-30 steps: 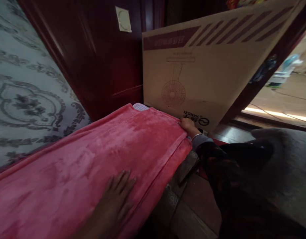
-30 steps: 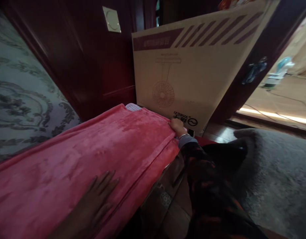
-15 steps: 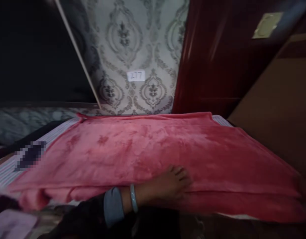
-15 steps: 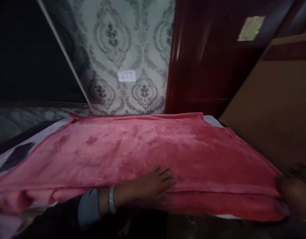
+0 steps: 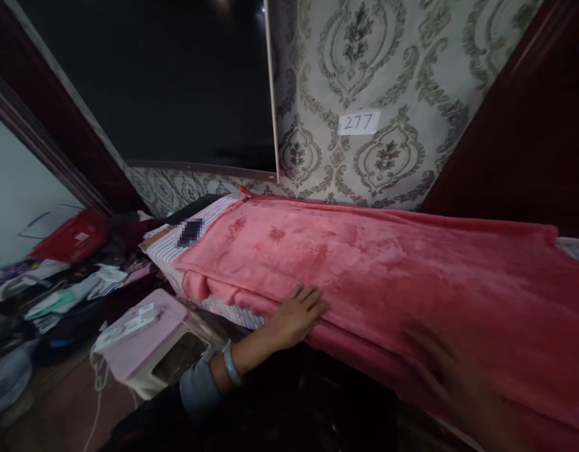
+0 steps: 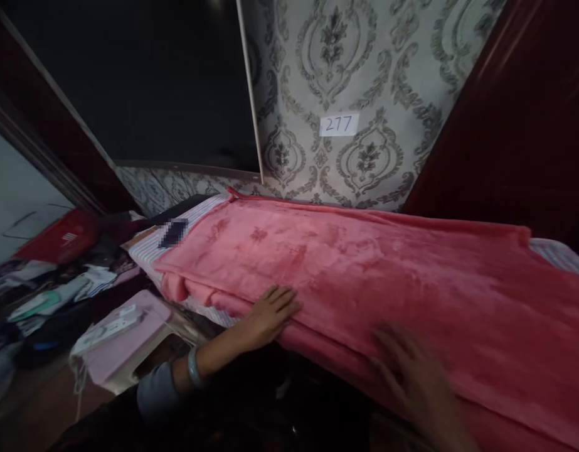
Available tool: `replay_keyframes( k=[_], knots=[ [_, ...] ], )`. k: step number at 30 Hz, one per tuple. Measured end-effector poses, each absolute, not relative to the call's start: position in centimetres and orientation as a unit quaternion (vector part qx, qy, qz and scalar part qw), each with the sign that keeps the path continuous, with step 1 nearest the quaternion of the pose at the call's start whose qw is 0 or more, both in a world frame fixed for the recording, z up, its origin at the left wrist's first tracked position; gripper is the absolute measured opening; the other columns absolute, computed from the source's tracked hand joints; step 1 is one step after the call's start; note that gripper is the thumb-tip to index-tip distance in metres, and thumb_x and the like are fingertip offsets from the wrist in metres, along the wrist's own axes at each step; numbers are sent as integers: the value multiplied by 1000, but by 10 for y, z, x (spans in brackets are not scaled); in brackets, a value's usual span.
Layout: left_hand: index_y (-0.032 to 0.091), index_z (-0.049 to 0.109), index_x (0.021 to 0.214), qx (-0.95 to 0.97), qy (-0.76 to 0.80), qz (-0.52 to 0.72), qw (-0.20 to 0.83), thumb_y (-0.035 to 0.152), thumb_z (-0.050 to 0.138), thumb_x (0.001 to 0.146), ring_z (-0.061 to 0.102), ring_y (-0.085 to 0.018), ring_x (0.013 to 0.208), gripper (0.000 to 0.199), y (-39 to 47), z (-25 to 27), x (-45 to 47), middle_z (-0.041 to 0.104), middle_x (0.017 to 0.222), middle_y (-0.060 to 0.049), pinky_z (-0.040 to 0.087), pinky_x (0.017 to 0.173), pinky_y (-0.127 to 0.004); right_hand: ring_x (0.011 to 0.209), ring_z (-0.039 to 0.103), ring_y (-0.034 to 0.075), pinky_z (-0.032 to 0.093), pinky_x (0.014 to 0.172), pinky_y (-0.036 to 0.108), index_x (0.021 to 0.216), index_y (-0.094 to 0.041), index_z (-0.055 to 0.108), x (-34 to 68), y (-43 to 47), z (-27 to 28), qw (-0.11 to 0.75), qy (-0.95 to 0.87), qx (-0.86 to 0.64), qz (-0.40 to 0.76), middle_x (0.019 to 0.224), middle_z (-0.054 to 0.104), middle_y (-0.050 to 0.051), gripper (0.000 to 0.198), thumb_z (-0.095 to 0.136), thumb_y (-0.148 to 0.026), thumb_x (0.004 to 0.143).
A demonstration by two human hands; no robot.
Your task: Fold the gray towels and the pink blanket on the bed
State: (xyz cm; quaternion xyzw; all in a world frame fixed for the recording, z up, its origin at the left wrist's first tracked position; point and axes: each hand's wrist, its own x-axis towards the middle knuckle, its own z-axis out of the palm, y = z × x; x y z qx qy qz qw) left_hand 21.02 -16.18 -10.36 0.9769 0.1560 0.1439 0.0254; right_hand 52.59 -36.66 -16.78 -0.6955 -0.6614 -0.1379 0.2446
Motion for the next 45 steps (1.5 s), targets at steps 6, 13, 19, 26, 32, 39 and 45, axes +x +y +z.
replay_keyframes(
  k=[6, 13, 19, 26, 32, 39, 45],
  knots=[
    [18, 51, 142, 960, 249, 128, -1, 13, 48, 91, 43, -28, 141, 51, -125, -110, 158, 52, 148, -17, 32, 118, -55, 111, 63, 30, 53, 94, 49, 135, -19, 57, 489, -348, -177, 223, -680, -675, -179, 128, 65, 13, 44, 42, -34, 97],
    [15, 55, 139, 933, 336, 128, -31, 7, 50, 83, 45, -30, 139, 57, -86, -105, 105, 53, 146, -18, 31, 119, -56, 109, 64, 28, 53, 93, 45, 146, -20, 44, 487, -339, -179, 197, -700, -660, -191, 130, 61, 14, 53, 37, -17, 94],
    [14, 54, 140, 919, 370, 138, -8, 7, 51, 76, 49, -31, 135, 64, -61, -100, 72, 55, 144, -18, 33, 117, -57, 107, 63, 31, 53, 93, 48, 150, -17, 38, 468, -323, -169, 180, -692, -669, -203, 125, 62, 17, 57, 38, -19, 93],
    [15, 55, 139, 878, 448, 165, -37, 7, 48, 76, 48, -32, 136, 64, -40, -95, 33, 56, 144, -17, 22, 121, -58, 114, 60, 31, 48, 99, 49, 155, -23, 35, 420, -283, -165, 178, -700, -664, -195, 132, 61, 13, 67, 41, -15, 89],
    [13, 52, 140, 824, 535, 174, -60, 15, 52, 76, 44, -33, 139, 64, -15, -88, -16, 51, 148, -18, 22, 120, -56, 113, 61, 30, 51, 95, 47, 151, -21, 42, 388, -247, -163, 197, -714, -640, -206, 131, 63, 13, 63, 38, -11, 89],
    [11, 56, 132, 803, 539, 254, -15, 23, 49, 78, 53, -28, 129, 56, 7, -90, -41, 61, 137, -15, 38, 113, -42, 117, 59, 28, 52, 98, 43, 150, -20, 43, 361, -224, -153, 189, -734, -618, -210, 131, 64, 12, 64, 43, -9, 87],
    [9, 58, 132, 760, 607, 229, -36, 15, 48, 76, 54, -31, 127, 57, 11, -92, -55, 57, 140, -17, 41, 110, -42, 124, 57, 29, 51, 101, 46, 147, -20, 47, 350, -213, -159, 160, -749, -613, -192, 140, 59, 13, 66, 44, -8, 83]
  ],
)
